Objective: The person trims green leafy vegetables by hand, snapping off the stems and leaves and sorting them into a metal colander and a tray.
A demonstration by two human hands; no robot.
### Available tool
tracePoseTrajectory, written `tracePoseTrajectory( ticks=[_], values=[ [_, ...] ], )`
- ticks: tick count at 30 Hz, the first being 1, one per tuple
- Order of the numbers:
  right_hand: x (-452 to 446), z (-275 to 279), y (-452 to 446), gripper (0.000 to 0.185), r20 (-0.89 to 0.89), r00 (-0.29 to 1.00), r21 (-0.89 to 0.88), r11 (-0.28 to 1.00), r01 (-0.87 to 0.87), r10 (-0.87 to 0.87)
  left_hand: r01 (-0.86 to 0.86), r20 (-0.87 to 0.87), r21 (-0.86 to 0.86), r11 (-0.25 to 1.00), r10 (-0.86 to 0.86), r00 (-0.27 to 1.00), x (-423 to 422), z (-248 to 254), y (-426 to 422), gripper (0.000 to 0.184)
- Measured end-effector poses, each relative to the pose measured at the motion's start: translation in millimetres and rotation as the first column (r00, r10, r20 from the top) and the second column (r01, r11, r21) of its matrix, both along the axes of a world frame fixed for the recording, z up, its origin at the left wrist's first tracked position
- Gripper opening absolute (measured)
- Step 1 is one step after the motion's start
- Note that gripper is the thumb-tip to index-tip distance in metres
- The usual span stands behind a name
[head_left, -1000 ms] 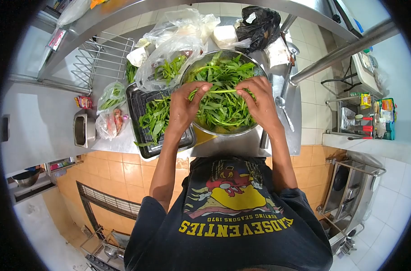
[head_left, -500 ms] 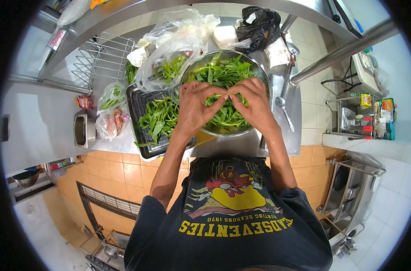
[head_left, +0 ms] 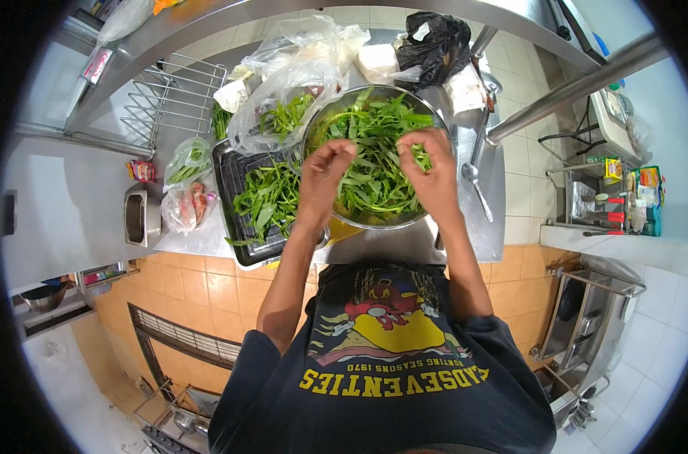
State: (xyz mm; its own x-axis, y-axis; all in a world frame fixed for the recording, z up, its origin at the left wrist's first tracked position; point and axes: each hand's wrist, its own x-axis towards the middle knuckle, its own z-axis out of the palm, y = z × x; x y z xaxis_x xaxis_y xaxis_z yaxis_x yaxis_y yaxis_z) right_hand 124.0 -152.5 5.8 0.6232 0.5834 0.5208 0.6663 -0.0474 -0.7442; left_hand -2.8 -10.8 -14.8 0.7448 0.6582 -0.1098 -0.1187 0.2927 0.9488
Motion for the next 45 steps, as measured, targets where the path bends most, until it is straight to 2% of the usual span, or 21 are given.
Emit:
tracePoseTrajectory(
  ticks=[3,6,8,9,10,11,13,16,18,21,24,27,30,33,36,39,42,45],
  values=[
    [9,9,-10,0.008,-0.062,0.998,0.000,1.000,-0.011,0.011,-0.047,-0.123,0.180,0.982,0.070,0.990,-22,6,23,0.019],
    [11,9,-13,0.010,-0.182,0.983,0.043,0.999,-0.030,0.038,-0.007,-0.317,0.565,0.825,0.226,0.921,-47,5,51,0.026],
    [13,6,-13,0.011,-0.290,0.955,0.077,0.996,-0.035,0.056,0.151,-0.374,0.849,0.506,0.375,0.848,-69,1,71,0.029],
    [14,5,-14,0.011,-0.372,0.925,0.100,0.994,-0.039,0.074,0.248,-0.372,0.918,0.309,0.454,0.809,-75,1,74,0.031],
    [15,5,-14,0.011,-0.450,0.888,0.124,0.991,-0.044,0.095,0.250,-0.315,0.949,0.193,0.552,0.772,-77,-1,73,0.030],
    [16,5,-13,0.012,-0.524,0.844,0.148,0.988,-0.046,0.118,0.193,-0.290,0.953,0.232,0.523,0.801,-77,-2,74,0.030],
    [16,13,-12,0.012,-0.522,0.844,0.128,0.989,-0.069,0.126,0.081,-0.228,0.945,0.315,0.463,0.857,-74,-1,73,0.028],
    [13,21,-8,0.013,-0.530,0.836,0.101,0.990,-0.102,0.141,-0.024,-0.210,0.729,0.685,0.257,0.943,-48,2,42,0.027],
    [9,23,-2,0.013,-0.507,0.848,0.084,0.988,-0.132,0.156,0.016,-0.156,0.666,0.746,0.118,0.981,-26,0,20,0.026],
    [6,26,4,0.012,-0.416,0.893,0.055,0.985,-0.164,0.172,0.141,-0.193,0.654,0.743,-0.017,0.981,-2,22,-6,0.027],
    [2,21,7,0.015,-0.271,0.949,0.031,0.987,-0.157,0.160,0.117,-0.148,0.430,0.895,-0.057,0.987,10,19,-13,0.024],
    [-1,17,7,0.020,-0.333,0.928,-0.015,0.983,-0.181,0.166,0.076,-0.003,0.228,0.971,-0.077,0.997,13,20,-15,0.020],
    [-1,18,6,0.027,-0.149,0.971,-0.089,0.976,-0.200,0.185,0.071,-0.015,0.236,0.969,-0.070,0.997,10,9,-9,0.017],
    [-2,22,7,0.029,-0.088,0.978,-0.098,0.975,-0.198,0.189,0.025,0.040,0.188,0.982,-0.034,0.999,4,14,-1,0.018],
    [6,9,2,0.028,0.056,0.984,-0.206,0.966,-0.156,0.170,-0.026,0.050,0.097,0.995,0.021,0.999,-2,15,10,0.018],
    [9,8,3,0.024,-0.093,0.986,-0.142,0.978,-0.153,0.141,-0.027,0.080,-0.004,1.000,0.027,0.996,-5,9,15,0.019],
    [8,11,2,0.017,-0.154,0.984,-0.117,0.987,-0.110,0.092,-0.019,0.005,0.098,0.995,0.018,1.000,-7,3,17,0.022],
    [11,12,2,0.012,0.044,0.994,-0.103,0.990,-0.093,0.098,-0.077,-0.040,0.520,0.851,0.114,0.993,-4,9,7,0.024]
  ],
)
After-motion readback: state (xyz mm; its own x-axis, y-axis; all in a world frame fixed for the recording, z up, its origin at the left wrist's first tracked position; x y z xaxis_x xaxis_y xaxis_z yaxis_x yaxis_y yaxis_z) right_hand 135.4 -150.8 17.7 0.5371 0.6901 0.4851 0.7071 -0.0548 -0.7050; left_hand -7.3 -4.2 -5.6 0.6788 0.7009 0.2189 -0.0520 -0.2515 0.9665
